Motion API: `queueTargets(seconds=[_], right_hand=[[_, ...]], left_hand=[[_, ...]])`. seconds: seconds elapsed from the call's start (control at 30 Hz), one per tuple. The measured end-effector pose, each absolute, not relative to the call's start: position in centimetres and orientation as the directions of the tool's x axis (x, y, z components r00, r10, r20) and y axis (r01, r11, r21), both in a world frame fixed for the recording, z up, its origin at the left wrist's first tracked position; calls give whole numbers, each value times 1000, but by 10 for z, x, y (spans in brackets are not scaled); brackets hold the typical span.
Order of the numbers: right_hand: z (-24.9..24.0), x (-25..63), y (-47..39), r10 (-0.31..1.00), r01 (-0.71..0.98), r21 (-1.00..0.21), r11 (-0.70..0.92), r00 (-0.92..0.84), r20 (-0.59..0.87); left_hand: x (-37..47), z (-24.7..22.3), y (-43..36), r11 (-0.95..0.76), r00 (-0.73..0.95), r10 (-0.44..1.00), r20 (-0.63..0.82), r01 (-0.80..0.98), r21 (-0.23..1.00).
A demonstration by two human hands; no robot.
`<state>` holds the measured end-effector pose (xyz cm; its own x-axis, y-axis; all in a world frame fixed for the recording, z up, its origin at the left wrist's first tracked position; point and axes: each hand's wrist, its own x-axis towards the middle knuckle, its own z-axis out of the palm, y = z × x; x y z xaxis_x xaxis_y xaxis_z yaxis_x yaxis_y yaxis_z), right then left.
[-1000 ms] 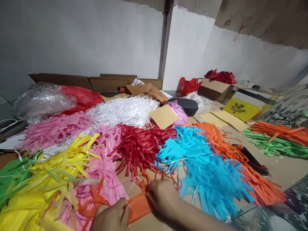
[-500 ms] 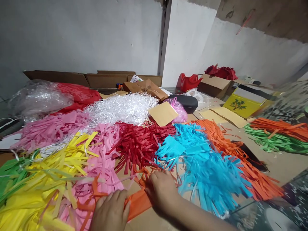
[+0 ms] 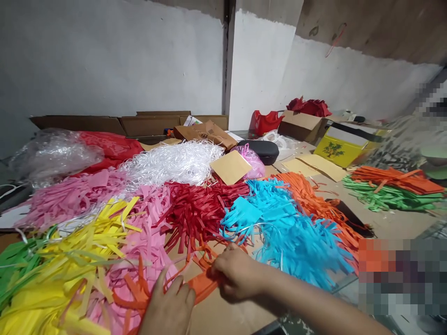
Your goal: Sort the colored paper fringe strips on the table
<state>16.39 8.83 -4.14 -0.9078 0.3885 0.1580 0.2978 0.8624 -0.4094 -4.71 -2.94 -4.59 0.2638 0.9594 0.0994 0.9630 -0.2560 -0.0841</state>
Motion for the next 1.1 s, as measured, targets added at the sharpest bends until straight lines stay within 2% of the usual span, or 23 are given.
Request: queueTargets(seconds=[0.1, 0.17, 0.33, 0.5, 0.93, 1.0, 1.1], right_hand=[[-43, 163, 91, 436, 332, -448, 830, -887, 152], [-47, 162, 94, 463, 346, -462, 816, -871, 165], [-53, 159, 101, 517, 382, -517, 766, -844, 143], [-50, 150, 98, 634, 555, -448, 701, -772, 35], [-43, 134, 99, 679, 653, -335, 679, -733, -54], [-43, 134, 100, 687, 660, -327, 677, -725, -42], [-40, 137, 98, 688, 649, -318, 691, -726, 14]], left_hand=[[-61, -44, -30, -160, 149, 984, 100, 981, 108], [-70, -43, -31, -154, 134, 985, 111, 969, 192], [-76, -44, -33, -141, 119, 986, 119, 969, 202], [-82, -46, -26, -66, 70, 998, -7, 961, 269], [-77, -36, -11, -15, 25, 998, -63, 988, 157], [-75, -31, -11, -10, 16, 999, -39, 989, 145], [-74, -31, -13, -79, 72, 995, 75, 992, 95]])
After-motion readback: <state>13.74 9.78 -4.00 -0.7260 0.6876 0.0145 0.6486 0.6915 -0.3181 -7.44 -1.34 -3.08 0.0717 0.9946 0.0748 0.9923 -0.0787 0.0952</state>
